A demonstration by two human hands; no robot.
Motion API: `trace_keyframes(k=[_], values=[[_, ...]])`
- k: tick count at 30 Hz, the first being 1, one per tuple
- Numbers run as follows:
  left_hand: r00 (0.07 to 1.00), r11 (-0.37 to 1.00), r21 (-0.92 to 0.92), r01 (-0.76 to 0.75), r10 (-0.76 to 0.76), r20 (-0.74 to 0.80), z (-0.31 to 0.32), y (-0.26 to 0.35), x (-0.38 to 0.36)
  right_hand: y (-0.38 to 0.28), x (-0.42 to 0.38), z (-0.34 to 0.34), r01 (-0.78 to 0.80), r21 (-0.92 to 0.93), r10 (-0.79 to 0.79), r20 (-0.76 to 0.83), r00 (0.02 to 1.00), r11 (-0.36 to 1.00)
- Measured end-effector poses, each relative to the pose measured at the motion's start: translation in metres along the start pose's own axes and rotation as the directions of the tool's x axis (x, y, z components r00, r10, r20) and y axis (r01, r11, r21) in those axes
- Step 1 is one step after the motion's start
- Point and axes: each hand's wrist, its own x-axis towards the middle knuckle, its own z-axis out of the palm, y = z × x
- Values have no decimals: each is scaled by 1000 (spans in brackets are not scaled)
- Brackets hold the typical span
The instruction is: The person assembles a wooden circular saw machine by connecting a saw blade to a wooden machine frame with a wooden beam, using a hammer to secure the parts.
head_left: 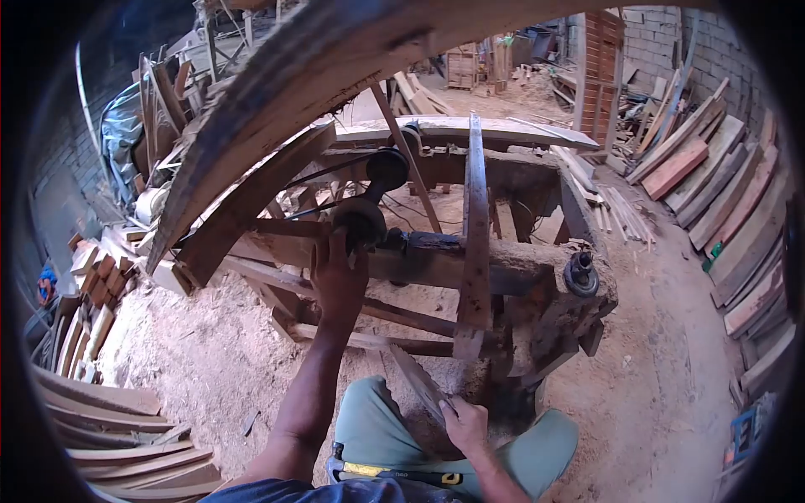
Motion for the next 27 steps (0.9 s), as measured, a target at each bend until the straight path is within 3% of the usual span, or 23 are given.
trace_keyframes(k=[8,15,23,27], values=[[988,991,-48,-129,132,82,-4,-21,8,-20,-13,20,-15,-78,14,-18,1000,997],[996,995,-89,-38,44,73,0,-15,9,-54,-11,29,-17,-100,11,-59,998,995],[996,990,-113,-81,84,26,5,-19,10,-72,-7,33,11,-69,-21,-144,989,998],[990,989,-86,-123,128,61,-5,-16,6,-75,-5,26,-34,-57,30,-61,998,998]])
